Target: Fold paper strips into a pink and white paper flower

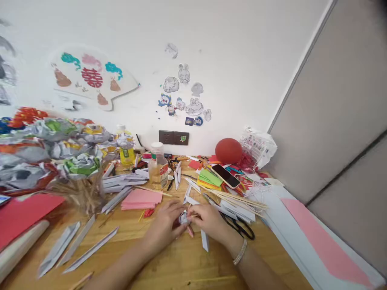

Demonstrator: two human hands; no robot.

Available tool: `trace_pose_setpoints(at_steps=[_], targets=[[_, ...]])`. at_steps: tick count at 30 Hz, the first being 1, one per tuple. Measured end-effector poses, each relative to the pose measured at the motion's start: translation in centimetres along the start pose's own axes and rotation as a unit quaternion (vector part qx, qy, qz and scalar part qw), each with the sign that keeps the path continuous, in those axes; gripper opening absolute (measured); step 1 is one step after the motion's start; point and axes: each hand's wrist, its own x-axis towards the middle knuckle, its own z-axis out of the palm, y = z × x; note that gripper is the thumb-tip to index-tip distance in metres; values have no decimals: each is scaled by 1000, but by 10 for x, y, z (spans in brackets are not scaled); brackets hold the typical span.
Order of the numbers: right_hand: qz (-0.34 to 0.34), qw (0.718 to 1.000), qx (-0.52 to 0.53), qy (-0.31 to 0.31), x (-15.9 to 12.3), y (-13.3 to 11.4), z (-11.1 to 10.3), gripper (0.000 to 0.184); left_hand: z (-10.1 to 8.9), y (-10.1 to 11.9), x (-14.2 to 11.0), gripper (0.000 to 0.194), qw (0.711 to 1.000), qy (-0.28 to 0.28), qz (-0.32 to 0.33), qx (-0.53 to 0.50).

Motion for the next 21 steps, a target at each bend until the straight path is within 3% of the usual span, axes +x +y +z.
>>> trace_pose_setpoints(at_steps=[21], targets=[[-90, 992, -84, 20, -1, 10, 17, 3, -1, 5, 2, 22, 1000, 4, -20, -13]])
